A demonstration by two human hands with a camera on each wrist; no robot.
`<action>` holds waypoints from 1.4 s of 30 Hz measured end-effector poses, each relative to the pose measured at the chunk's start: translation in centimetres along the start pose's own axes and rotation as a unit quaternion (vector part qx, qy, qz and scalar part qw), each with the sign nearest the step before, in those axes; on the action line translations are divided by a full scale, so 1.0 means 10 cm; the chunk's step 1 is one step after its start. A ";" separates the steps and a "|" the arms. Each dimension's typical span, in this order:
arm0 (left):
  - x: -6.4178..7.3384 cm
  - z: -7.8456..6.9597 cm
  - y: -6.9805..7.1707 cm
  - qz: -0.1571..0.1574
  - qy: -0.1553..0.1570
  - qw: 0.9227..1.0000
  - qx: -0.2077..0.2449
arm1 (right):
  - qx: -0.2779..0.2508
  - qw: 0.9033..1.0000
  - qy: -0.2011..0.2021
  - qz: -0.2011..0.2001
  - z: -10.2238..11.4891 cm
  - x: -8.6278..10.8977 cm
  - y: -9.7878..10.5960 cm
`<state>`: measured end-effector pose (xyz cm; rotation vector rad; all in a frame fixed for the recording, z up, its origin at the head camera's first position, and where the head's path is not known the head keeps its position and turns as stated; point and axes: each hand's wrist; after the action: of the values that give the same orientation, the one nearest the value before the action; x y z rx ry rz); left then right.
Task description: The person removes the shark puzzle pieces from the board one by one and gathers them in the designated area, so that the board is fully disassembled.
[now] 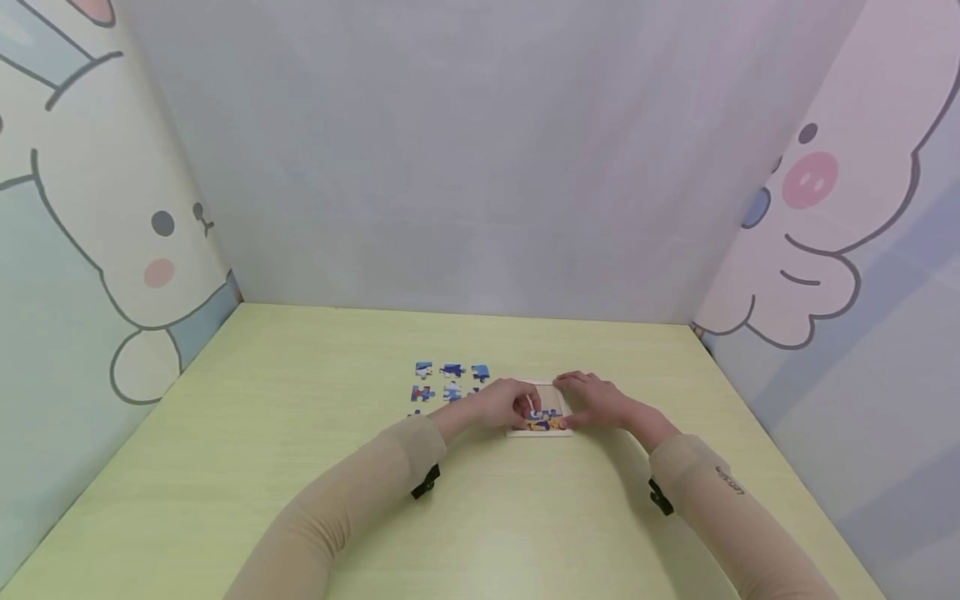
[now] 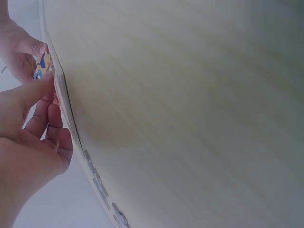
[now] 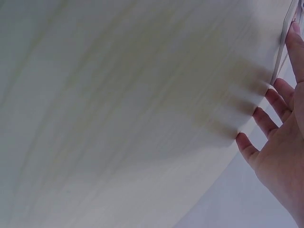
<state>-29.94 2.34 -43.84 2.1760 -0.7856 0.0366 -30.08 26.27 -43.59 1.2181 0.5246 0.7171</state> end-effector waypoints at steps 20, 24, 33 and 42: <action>0.18 -0.04 0.31 -0.011 -0.040 0.999 0.003 | 0.007 1.000 -0.002 0.003 0.02 0.00 0.00; 0.23 -0.03 0.38 -0.016 -0.034 0.999 0.008 | 0.004 1.000 -0.005 0.005 0.02 0.00 0.00; 0.40 0.02 0.54 -0.014 -0.031 0.999 0.013 | 0.011 1.000 0.005 0.005 0.01 0.01 0.01; 0.53 0.13 0.66 -0.028 -0.034 0.999 0.024 | 0.013 1.000 0.013 0.002 -0.01 0.01 -0.01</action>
<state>-29.55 -4.55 -38.73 2.2537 -0.7690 -0.0474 -30.04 26.43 -43.67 1.2365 0.5552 0.7324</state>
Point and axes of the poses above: each hand's wrist, its own x-axis away from the middle knuckle, its own y-axis out of the back of the hand, z = x × y, and after that the axes turned 15 degrees about y, right-handed
